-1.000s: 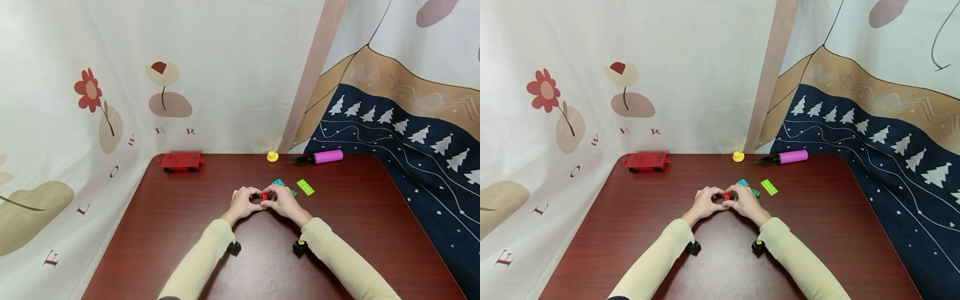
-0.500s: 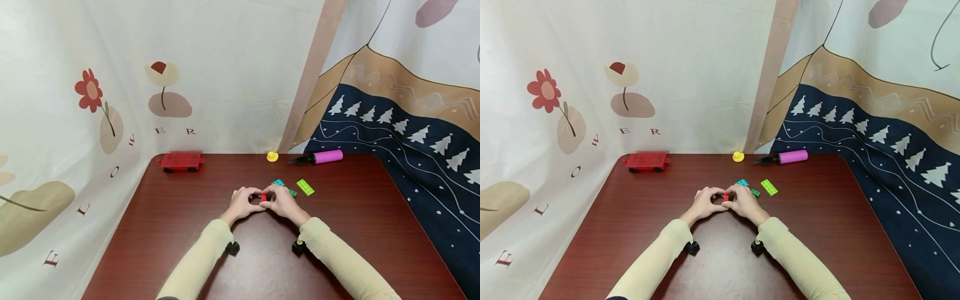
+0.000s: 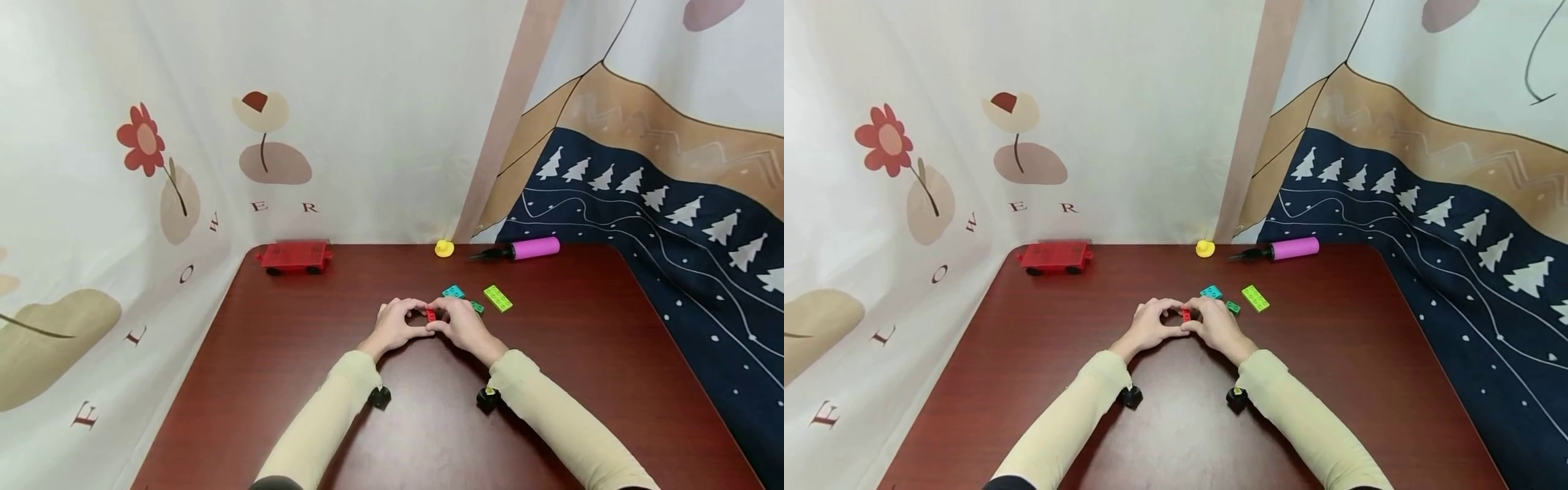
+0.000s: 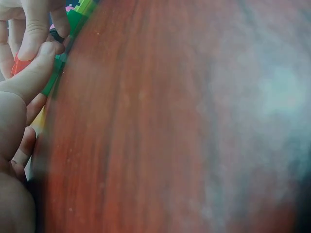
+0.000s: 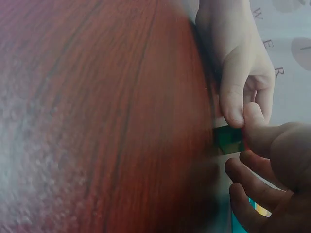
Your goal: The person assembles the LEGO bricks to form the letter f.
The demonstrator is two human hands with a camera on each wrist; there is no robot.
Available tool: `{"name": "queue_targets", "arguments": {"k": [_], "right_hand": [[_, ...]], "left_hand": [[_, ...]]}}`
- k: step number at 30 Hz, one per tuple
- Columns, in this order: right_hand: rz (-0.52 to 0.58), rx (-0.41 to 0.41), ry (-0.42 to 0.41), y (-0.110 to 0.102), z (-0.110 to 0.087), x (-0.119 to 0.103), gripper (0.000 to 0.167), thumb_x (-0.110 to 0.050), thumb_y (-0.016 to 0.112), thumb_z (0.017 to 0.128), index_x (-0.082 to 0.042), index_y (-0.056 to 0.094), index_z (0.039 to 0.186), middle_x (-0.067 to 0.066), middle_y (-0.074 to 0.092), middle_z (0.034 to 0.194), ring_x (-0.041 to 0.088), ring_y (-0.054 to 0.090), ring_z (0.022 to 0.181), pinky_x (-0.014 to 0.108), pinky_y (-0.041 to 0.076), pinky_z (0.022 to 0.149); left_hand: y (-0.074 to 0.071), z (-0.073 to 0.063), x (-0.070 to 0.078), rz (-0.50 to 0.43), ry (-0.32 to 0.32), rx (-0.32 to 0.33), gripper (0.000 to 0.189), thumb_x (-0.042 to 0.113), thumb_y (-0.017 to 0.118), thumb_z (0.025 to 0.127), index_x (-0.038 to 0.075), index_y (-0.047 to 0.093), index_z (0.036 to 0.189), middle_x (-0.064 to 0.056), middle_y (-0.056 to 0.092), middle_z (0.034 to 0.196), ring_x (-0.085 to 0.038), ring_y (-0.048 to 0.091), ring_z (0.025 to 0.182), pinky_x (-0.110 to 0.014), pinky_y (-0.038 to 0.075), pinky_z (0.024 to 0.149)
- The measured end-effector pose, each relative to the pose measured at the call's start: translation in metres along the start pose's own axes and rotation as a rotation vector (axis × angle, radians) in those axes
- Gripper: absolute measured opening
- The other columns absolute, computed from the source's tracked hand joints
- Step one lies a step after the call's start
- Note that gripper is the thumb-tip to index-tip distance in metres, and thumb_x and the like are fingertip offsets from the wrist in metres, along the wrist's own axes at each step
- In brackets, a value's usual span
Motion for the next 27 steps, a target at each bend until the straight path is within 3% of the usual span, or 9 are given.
{"name": "queue_targets", "arguments": {"k": [10, 16, 20, 27], "right_hand": [[-0.100, -0.024, -0.048, -0.006, -0.006, -0.010, 0.032, -0.023, 0.075, 0.099, -0.012, 0.076, 0.130, 0.006, 0.074, 0.118, 0.016, 0.069, 0.091, 0.037, 0.059, 0.079], [-0.096, -0.003, -0.061, -0.016, -0.008, -0.008, 0.034, -0.026, 0.077, 0.099, -0.012, 0.074, 0.129, 0.004, 0.073, 0.115, 0.010, 0.069, 0.082, 0.033, 0.058, 0.074], [-0.064, 0.048, -0.044, -0.031, -0.012, 0.002, 0.033, -0.024, 0.077, 0.099, -0.007, 0.074, 0.127, 0.006, 0.072, 0.111, 0.010, 0.067, 0.081, 0.034, 0.057, 0.073], [-0.057, 0.110, 0.039, -0.063, -0.024, 0.035, 0.030, -0.019, 0.074, 0.100, -0.004, 0.073, 0.126, 0.013, 0.070, 0.117, 0.026, 0.070, 0.097, 0.048, 0.058, 0.086]], "left_hand": [[0.001, 0.001, -0.004, -0.061, 0.005, 0.006, 0.044, 0.049, 0.087, 0.084, 0.029, 0.076, 0.122, 0.016, 0.074, 0.110, -0.008, 0.054, 0.092, -0.036, 0.033, 0.088], [0.001, 0.002, -0.003, -0.071, 0.009, -0.002, 0.038, 0.048, 0.087, 0.085, 0.031, 0.078, 0.117, 0.019, 0.075, 0.106, -0.008, 0.054, 0.091, -0.036, 0.034, 0.088], [0.001, 0.001, -0.002, -0.077, 0.016, -0.001, 0.037, 0.048, 0.087, 0.085, 0.031, 0.078, 0.117, 0.021, 0.075, 0.105, -0.007, 0.055, 0.091, -0.036, 0.034, 0.087], [-0.001, 0.000, 0.000, -0.089, 0.037, 0.018, 0.036, 0.047, 0.086, 0.086, 0.031, 0.078, 0.118, 0.019, 0.075, 0.106, -0.007, 0.054, 0.089, -0.036, 0.035, 0.086]]}}
Point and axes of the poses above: each hand's wrist, its own z-axis towards the middle knuckle, its own y-axis out of the palm, x = y × z, the point moved 9 cm from there along z, towards the middle knuckle
